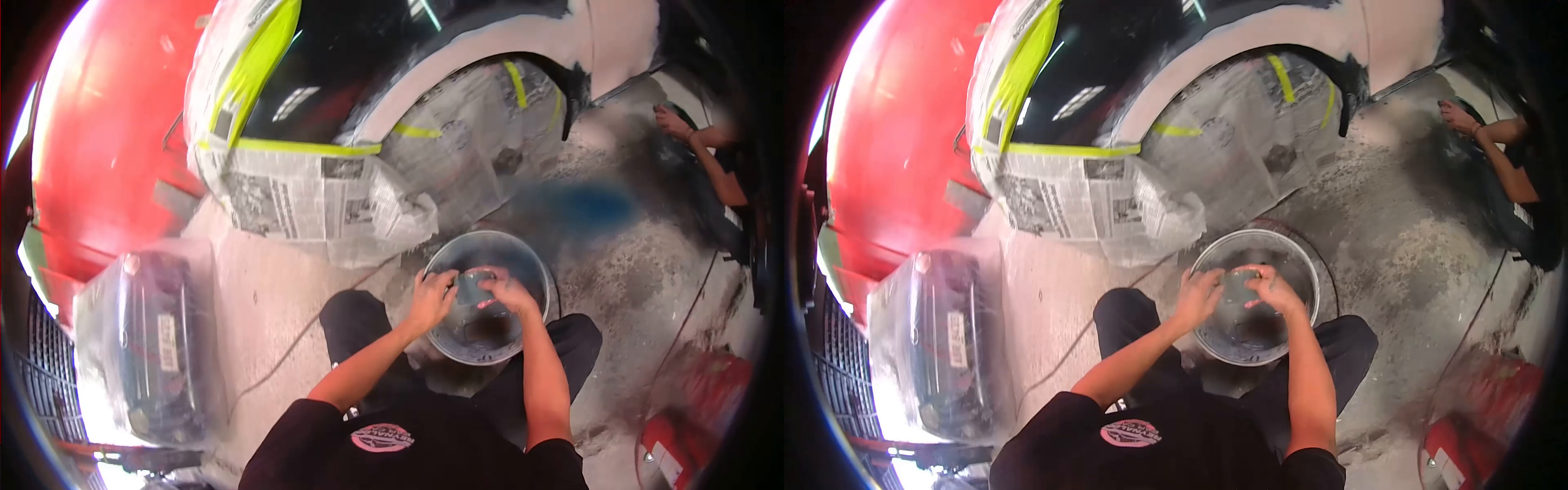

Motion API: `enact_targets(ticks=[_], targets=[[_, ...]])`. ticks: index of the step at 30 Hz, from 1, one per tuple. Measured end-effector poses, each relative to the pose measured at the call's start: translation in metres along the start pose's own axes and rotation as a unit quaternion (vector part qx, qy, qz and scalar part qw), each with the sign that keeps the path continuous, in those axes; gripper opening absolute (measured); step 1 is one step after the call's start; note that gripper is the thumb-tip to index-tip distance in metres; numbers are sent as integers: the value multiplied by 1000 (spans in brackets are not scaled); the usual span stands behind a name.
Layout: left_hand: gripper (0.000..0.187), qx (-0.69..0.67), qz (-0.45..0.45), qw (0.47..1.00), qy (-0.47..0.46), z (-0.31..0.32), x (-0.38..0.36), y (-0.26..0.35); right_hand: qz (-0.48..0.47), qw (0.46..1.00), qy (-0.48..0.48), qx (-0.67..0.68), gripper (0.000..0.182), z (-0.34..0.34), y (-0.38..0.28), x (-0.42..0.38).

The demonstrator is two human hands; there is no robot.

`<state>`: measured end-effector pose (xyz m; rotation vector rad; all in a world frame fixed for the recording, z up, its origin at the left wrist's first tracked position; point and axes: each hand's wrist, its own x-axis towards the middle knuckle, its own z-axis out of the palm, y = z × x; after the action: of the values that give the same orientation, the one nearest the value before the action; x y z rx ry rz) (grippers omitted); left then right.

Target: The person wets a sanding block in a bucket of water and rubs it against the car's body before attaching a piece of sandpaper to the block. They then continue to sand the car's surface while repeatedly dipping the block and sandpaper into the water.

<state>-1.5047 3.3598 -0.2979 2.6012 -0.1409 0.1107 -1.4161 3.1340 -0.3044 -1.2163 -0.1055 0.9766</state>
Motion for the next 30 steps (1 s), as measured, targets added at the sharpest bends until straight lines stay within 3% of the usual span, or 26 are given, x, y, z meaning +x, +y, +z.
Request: enact_targets(ticks=[5,11,14,20,22,23,24,26,30], targets=[[48,-21,6,998,51,-9,1,18,-24,999,8,24,40,-1,1,-1],[42,-54,-25,998,-26,-11,0,6,-40,999,-12,20,38,8,-5,-10],[33,-78,-61,994,-41,-5,3,-3,2,998,52,-18,37,5,-1,-2],[29,-43,-29,998,-33,-2,3,-3,-39,987,112,-111,38,-9,23,21],[32,-45,-8,999,-29,-11,5,7,-3,949,163,-270,40,-5,21,19],[34,-48,-2,999,-23,-15,4,10,-195,850,219,-438,38,-27,73,45],[34,-47,3,999,-24,-16,5,8,-197,849,224,-437,38,-22,66,39],[40,-31,57,998,-13,-15,6,-2,-36,804,239,-543,38,-10,57,28],[42,114,161,980,4,-8,10,-17,-26,785,200,-585,37,-13,79,38]])
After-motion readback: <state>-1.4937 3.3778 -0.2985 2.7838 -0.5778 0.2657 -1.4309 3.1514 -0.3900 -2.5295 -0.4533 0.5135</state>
